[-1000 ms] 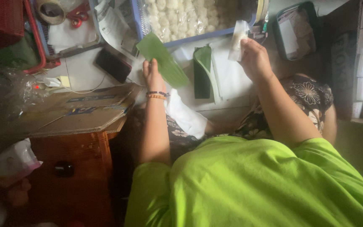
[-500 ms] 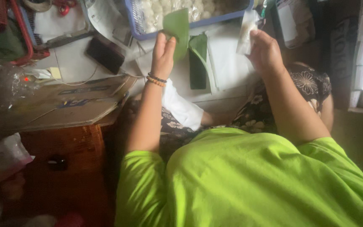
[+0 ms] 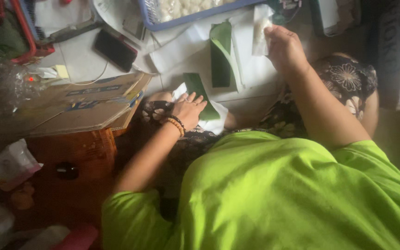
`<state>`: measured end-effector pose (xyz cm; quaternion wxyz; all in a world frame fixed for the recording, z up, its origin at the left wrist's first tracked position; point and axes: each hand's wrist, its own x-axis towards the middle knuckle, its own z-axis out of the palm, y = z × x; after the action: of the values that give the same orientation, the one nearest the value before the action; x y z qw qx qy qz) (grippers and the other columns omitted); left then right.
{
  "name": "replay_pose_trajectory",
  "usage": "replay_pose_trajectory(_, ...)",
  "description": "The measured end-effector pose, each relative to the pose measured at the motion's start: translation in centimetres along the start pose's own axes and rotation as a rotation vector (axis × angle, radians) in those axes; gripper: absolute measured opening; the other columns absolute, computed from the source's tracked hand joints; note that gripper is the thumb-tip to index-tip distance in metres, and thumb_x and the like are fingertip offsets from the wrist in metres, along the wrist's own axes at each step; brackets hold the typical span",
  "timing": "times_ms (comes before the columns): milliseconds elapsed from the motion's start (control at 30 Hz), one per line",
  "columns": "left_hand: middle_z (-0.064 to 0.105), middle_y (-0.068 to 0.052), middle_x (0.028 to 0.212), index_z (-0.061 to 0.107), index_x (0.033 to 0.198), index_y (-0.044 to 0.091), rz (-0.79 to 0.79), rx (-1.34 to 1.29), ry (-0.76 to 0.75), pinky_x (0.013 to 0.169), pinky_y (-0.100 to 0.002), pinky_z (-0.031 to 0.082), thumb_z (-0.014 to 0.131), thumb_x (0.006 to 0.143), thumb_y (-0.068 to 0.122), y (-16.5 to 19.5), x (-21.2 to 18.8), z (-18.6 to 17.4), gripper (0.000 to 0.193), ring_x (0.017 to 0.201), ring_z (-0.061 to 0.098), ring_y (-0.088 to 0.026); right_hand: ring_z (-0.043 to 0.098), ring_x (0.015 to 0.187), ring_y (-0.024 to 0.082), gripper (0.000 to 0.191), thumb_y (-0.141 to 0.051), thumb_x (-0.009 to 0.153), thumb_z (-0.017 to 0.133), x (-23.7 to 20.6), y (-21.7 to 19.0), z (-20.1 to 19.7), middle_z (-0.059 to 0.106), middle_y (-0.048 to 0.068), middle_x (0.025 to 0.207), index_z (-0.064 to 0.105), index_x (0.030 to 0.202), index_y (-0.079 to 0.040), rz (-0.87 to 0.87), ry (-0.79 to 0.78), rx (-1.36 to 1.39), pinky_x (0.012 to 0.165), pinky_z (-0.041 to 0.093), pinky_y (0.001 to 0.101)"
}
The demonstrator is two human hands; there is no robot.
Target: The person sits on the floor and wraps small white food items in green leaves. They place each wrapped item into a cardboard box filled with similar items.
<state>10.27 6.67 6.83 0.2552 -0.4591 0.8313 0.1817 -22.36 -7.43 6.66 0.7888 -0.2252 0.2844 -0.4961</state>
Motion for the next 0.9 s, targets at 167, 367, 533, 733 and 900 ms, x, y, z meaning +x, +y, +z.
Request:
replay_pose_trajectory(167, 0.039, -0.009, 0.157, 0.049, 0.147, 0.013, -0.048, 0.061, -0.088, 0.118, -0.053, 0.018, 0.058, 0.09, 0.031, 2.3, 0.1, -0.2, 0.06, 0.145, 0.033, -0.03, 0.067, 0.103, 0.019, 0.02, -0.01, 0.104, 0.059, -0.3, -0.1, 0.2, 0.071, 0.007, 0.11, 0.067, 0.118, 0.002, 0.016, 0.026, -0.035, 0.096, 0.054, 0.0344)
replay_pose_trajectory(367, 0.076, -0.008, 0.103, 0.069, 0.123, 0.015, 0.044, -0.212, -0.358, 0.123, -0.054, 0.027, 0.036, 0.112, 0.036, 1.4, 3.0, -0.6, 0.041, 0.101, 0.073, -0.022, 0.068, 0.099, 0.02, 0.02, -0.012, 0.104, 0.057, 0.1, -0.1, 0.3, 0.072, 0.008, 0.108, 0.067, 0.117, 0.001, 0.031, 0.048, -0.068, 0.095, 0.055, 0.0371)
replay_pose_trajectory(533, 0.064, -0.005, 0.082, 0.073, 0.098, -0.004, -0.004, -1.379, 0.264, 0.073, -0.034, 0.052, 0.056, 0.109, 0.052, -3.4, 5.4, -1.9, 0.06, 0.076, 0.059, -0.015, 0.069, 0.096, 0.019, 0.019, -0.015, 0.106, 0.058, 0.0, -0.2, 0.0, 0.072, 0.007, 0.106, 0.068, 0.114, -0.002, 0.033, -0.004, -0.021, 0.092, 0.057, 0.0371)
replay_pose_trajectory(733, 0.073, -0.003, 0.091, 0.071, 0.106, 0.001, -0.046, -1.852, 0.554, 0.065, -0.029, 0.06, 0.064, 0.099, 0.044, -3.8, 7.5, -6.4, 0.044, 0.075, 0.069, -0.011, 0.056, 0.07, 0.009, 0.013, -0.011, 0.11, 0.067, -1.7, -1.0, 1.3, 0.07, 0.004, 0.089, 0.072, 0.111, 0.001, 0.145, -0.212, -0.169, 0.061, 0.042, 0.0234)
replay_pose_trajectory(900, 0.071, -0.007, 0.105, 0.067, 0.12, 0.001, 0.056, -2.161, 0.502, 0.071, -0.031, 0.051, 0.061, 0.102, 0.034, -1.3, 8.8, -8.2, 0.038, 0.085, 0.066, -0.016, 0.067, 0.093, 0.01, 0.029, -0.007, 0.096, 0.071, -2.4, 0.3, 5.1, 0.075, 0.003, 0.106, 0.071, 0.124, -0.001, 0.137, -0.195, -0.482, 0.086, 0.054, 0.0272)
